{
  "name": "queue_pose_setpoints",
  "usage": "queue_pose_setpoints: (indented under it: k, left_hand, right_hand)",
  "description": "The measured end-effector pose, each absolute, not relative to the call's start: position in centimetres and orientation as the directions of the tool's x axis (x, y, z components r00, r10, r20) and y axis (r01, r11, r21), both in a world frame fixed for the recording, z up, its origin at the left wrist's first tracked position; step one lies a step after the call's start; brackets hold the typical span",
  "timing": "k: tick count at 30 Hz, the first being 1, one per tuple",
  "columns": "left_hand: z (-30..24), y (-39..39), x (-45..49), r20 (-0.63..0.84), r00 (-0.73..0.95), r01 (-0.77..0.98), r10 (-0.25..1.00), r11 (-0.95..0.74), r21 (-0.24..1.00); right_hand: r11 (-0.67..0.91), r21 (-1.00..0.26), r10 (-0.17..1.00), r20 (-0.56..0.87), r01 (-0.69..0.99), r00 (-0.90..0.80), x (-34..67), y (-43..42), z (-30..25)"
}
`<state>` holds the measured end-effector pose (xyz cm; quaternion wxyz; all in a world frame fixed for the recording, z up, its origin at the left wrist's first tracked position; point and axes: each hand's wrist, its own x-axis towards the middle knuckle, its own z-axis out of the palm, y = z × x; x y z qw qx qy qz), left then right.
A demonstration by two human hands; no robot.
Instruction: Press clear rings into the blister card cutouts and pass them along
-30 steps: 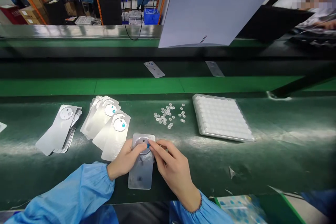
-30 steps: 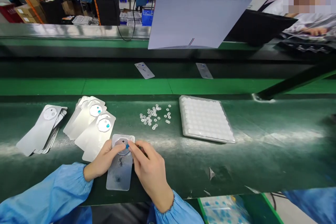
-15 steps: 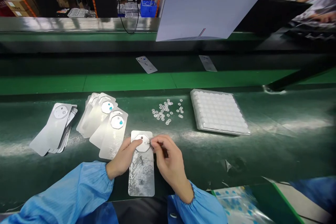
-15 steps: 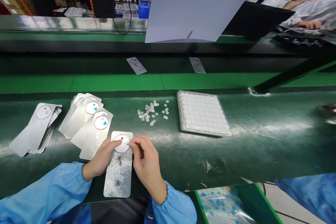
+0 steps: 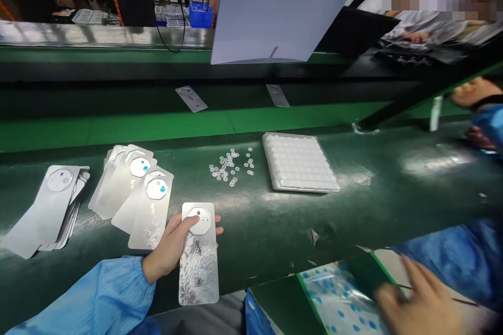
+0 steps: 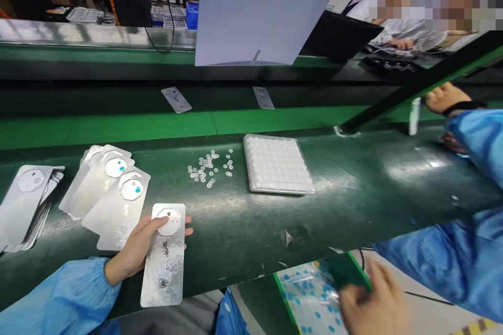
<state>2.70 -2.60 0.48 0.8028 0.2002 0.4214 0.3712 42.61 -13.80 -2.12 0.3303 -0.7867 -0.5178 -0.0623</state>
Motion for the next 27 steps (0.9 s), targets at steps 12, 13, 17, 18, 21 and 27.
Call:
queue_pose_setpoints:
  k: [12,13,17,18,21,27]
  left_hand:
    - [0.7,-3.0,3.1,-0.565,0.319,-0.419,0.761,0.648,0.637]
    - [0.6,-2.9,3.1,-0.559,0.313,-0.419,0.768,0.640,0.644]
    - [0.0,-2.7,2.6,-0.514,0.291,-0.405,0.807,0.590,0.698]
    - [-0.2,-2.6,2.4,-0.490,0.282,-0.390,0.825,0.565,0.728]
    - [-0.6,-2.4,1.6,-0.311,0.126,-0.242,0.942,0.334,0.911]
    - [-0.3,-2.0,0.7,0.054,0.083,0.163,0.995,-0.067,0.984]
  right_hand:
    - [0.229,-0.667,0.965,0.251,0.709,-0.076,25.3,5.1,-2.1]
    - [0.229,-0.679,0.967,0.242,0.697,-0.082,25.5,5.2,-2.1]
    - [0.176,-0.772,0.982,0.182,0.611,-0.052,26.3,5.7,-1.1]
    - [0.146,-0.803,0.987,0.160,0.578,-0.027,26.5,5.7,-0.8]
    - [0.061,-0.884,0.996,0.084,0.463,0.027,26.3,4.9,0.1]
    - [-0.238,-0.970,0.962,-0.227,-0.056,-0.155,22.2,0.3,1.4]
